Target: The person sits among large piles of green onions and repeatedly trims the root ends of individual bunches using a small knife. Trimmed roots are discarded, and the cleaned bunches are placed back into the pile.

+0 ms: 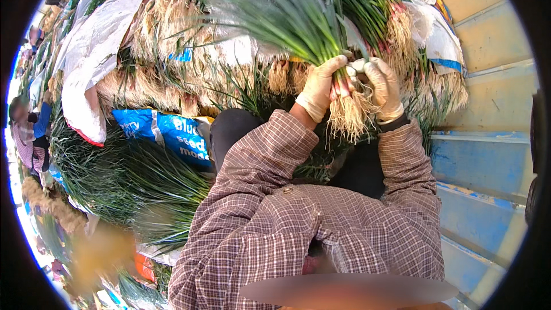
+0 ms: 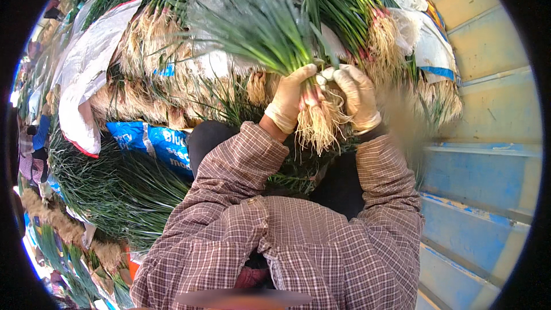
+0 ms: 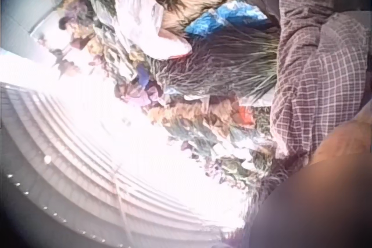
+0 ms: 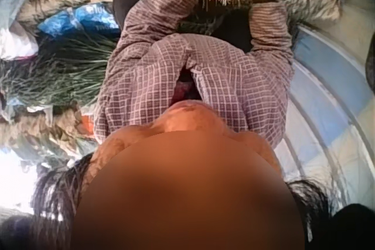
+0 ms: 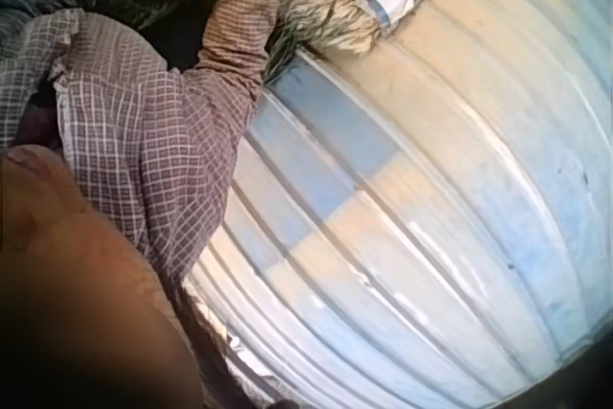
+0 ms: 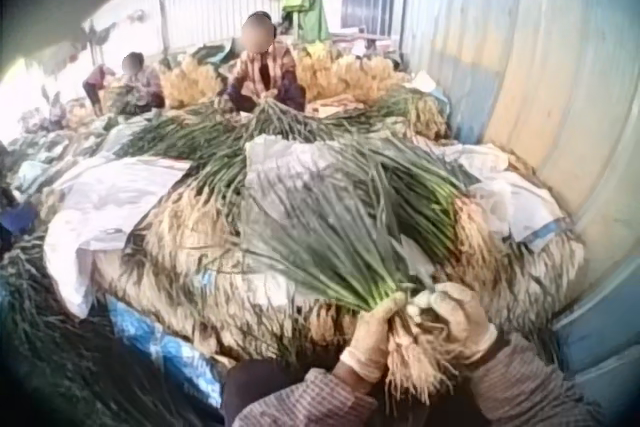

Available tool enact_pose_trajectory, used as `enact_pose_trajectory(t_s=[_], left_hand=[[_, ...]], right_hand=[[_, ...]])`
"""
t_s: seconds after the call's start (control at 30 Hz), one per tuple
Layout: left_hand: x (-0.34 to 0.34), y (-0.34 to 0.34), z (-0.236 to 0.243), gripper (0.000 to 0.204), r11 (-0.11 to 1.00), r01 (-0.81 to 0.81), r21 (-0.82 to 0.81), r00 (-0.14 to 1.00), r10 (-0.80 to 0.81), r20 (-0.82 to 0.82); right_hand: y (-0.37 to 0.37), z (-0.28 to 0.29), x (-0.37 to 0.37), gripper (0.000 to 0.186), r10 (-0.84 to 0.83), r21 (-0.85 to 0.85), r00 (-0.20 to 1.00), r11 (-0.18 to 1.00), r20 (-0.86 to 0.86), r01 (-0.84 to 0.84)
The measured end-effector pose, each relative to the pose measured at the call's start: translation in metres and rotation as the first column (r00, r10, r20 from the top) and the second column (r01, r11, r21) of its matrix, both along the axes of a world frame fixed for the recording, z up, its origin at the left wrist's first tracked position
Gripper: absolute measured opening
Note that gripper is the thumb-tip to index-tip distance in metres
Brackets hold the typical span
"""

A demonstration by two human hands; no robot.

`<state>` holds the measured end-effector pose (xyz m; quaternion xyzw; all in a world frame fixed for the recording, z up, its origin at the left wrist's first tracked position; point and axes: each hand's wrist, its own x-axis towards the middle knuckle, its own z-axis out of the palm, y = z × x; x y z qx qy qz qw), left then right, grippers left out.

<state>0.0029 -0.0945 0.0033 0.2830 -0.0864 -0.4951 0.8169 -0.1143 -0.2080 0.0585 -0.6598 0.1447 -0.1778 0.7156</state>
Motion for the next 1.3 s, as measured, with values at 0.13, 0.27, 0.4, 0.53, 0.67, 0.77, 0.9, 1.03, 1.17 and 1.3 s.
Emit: enact_pose_trajectory(t_s=[0.13,0.27,0.4,0.53,0.67,0.77,0.9,1.03,1.17,1.3], left_hand=[[0.016,0.013,-0.006,0.019,0.971,-0.143,0.193,0.989,0.148,-0.012],[0.038,0.020,-0.021,0.016,0.989,0.063,0.131,0.998,-0.059,-0.031],[0.040,0.029,-0.031,0.015,0.994,0.094,0.056,0.990,-0.087,-0.111],[0.037,0.033,-0.035,0.022,0.995,0.080,0.059,0.995,-0.077,-0.060],[0.037,0.037,-0.039,0.025,0.991,0.127,-0.036,0.976,-0.132,-0.173],[0.027,0.035,-0.038,0.034,0.982,0.183,-0.038,0.983,-0.184,-0.013],[0.007,0.026,-0.033,0.035,0.938,0.321,-0.131,0.945,-0.327,-0.025],[-0.001,0.019,-0.032,0.032,0.911,0.247,-0.331,0.949,-0.296,-0.105],[-0.006,0.016,-0.029,0.027,0.929,0.169,-0.328,0.970,-0.216,-0.111],[0.003,0.021,-0.025,0.017,0.936,0.109,-0.335,0.966,-0.179,-0.186]], right_hand=[[-0.007,0.009,-0.062,0.020,-0.203,0.130,0.929,0.977,0.309,0.170],[-0.023,0.000,-0.091,0.031,-0.002,-0.499,0.802,0.784,-0.597,-0.370],[-0.028,-0.027,-0.063,0.041,-0.030,-0.292,0.676,0.916,-0.736,-0.277],[-0.017,-0.048,-0.010,0.048,-0.227,-0.659,0.641,0.471,-0.733,-0.587],[-0.006,-0.046,0.005,0.043,-0.315,-0.714,0.649,0.433,-0.692,-0.551],[0.005,-0.032,-0.007,0.038,-0.455,-0.906,0.794,0.318,-0.403,-0.278],[0.023,-0.014,-0.024,0.027,-0.142,-0.952,0.954,0.195,-0.265,-0.236],[0.023,-0.013,-0.037,0.031,-0.108,-0.699,0.818,0.589,-0.564,-0.404],[-0.010,-0.024,-0.061,0.028,-0.057,-0.786,0.842,0.398,-0.537,-0.474],[-0.049,-0.026,-0.079,0.030,-0.535,-0.676,0.454,0.349,-0.713,-0.650]])
